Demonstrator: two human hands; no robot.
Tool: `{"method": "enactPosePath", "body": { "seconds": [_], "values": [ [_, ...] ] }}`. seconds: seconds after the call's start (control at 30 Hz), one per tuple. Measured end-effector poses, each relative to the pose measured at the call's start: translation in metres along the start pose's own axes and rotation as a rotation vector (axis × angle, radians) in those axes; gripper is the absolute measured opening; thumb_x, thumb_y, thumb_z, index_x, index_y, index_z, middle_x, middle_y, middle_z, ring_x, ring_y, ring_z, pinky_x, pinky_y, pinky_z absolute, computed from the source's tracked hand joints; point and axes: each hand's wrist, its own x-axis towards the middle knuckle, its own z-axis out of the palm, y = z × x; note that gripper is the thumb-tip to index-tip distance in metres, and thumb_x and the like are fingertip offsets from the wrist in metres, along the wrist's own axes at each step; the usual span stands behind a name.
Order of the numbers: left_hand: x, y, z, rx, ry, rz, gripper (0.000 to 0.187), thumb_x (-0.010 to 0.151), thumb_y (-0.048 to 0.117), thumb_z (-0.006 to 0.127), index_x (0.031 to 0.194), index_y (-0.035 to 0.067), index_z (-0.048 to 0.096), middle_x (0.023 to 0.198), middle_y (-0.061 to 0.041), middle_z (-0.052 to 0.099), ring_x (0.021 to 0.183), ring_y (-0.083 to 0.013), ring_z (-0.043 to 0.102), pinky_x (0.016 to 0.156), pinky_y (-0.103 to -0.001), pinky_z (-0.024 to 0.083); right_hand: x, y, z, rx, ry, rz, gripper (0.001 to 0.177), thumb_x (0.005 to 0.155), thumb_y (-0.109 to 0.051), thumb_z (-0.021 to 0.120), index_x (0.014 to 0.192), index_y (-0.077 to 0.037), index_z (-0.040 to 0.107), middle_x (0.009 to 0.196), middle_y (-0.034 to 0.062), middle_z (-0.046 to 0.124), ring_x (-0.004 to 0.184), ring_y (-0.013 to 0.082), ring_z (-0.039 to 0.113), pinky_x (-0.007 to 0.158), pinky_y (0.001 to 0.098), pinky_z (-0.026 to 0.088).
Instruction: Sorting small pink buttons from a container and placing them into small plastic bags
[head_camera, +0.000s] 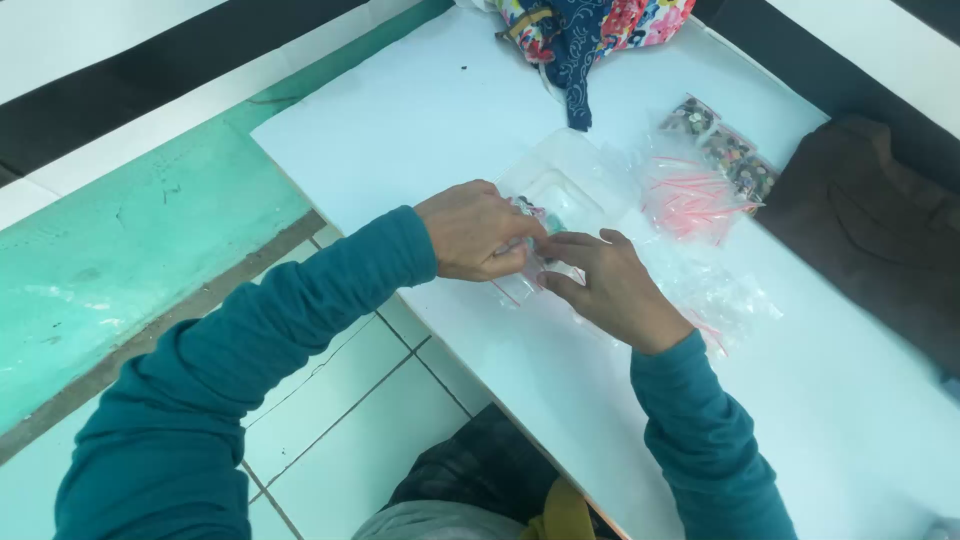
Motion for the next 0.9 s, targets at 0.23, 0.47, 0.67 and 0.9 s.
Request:
{"method": "enactPosePath", "body": {
  "seconds": [0.23, 0.47, 0.67, 0.9],
  "values": [
    [0.009, 0.015, -0.018, 0.004, -0.049, -0.031, 0.04, 0.098, 0.039, 0.03, 0.117, 0.024, 0.063, 0.082, -0.004, 0.071, 0.089, -0.0232, 0.072, 0.108, -0.046, 0.045, -0.017, 0.002, -0.01, 0.085, 0.045, 0.044, 0.038, 0.099, -0.025, 0.063, 0.132, -0.009, 0.07, 0.135, 0.0221, 0.067, 0.122, 0.0492, 0.063, 0.105, 0.0648, 0.043],
    [0.022, 0.032, -0.028, 0.041, -0.034, -0.074, 0.05, 0.102, 0.057, 0.034, 0.123, 0.025, 0.068, 0.104, -0.006, 0.075, 0.106, -0.0243, 0.07, 0.112, -0.049, 0.038, -0.041, 0.004, -0.018, 0.109, 0.11, 0.057, 0.036, 0.098, -0.02, 0.063, 0.132, -0.008, 0.07, 0.136, 0.0212, 0.066, 0.121, 0.0478, 0.064, 0.099, 0.0602, 0.05],
    [0.054, 0.089, -0.018, -0.029, 0.206, 0.043, 0.038, 0.104, 0.046, 0.05, 0.126, 0.021, 0.067, 0.123, -0.012, 0.071, 0.121, -0.0317, 0.065, 0.114, -0.055, 0.034, -0.089, 0.01, -0.039, 0.077, 0.191, 0.137, 0.038, 0.097, -0.02, 0.065, 0.132, -0.008, 0.07, 0.137, 0.0211, 0.066, 0.12, 0.0477, 0.064, 0.096, 0.0596, 0.053],
    [0.13, 0.219, 0.024, -0.352, 0.371, 0.315, 0.024, 0.105, 0.026, 0.05, 0.122, 0.016, 0.064, 0.116, -0.009, 0.071, 0.11, -0.031, 0.071, 0.106, -0.048, 0.047, -0.212, 0.051, -0.049, 0.021, 0.416, 0.332, 0.037, 0.091, -0.015, 0.074, 0.126, -0.006, 0.075, 0.126, 0.0212, 0.071, 0.114, 0.0459, 0.068, 0.09, 0.0554, 0.058]
  ]
}}
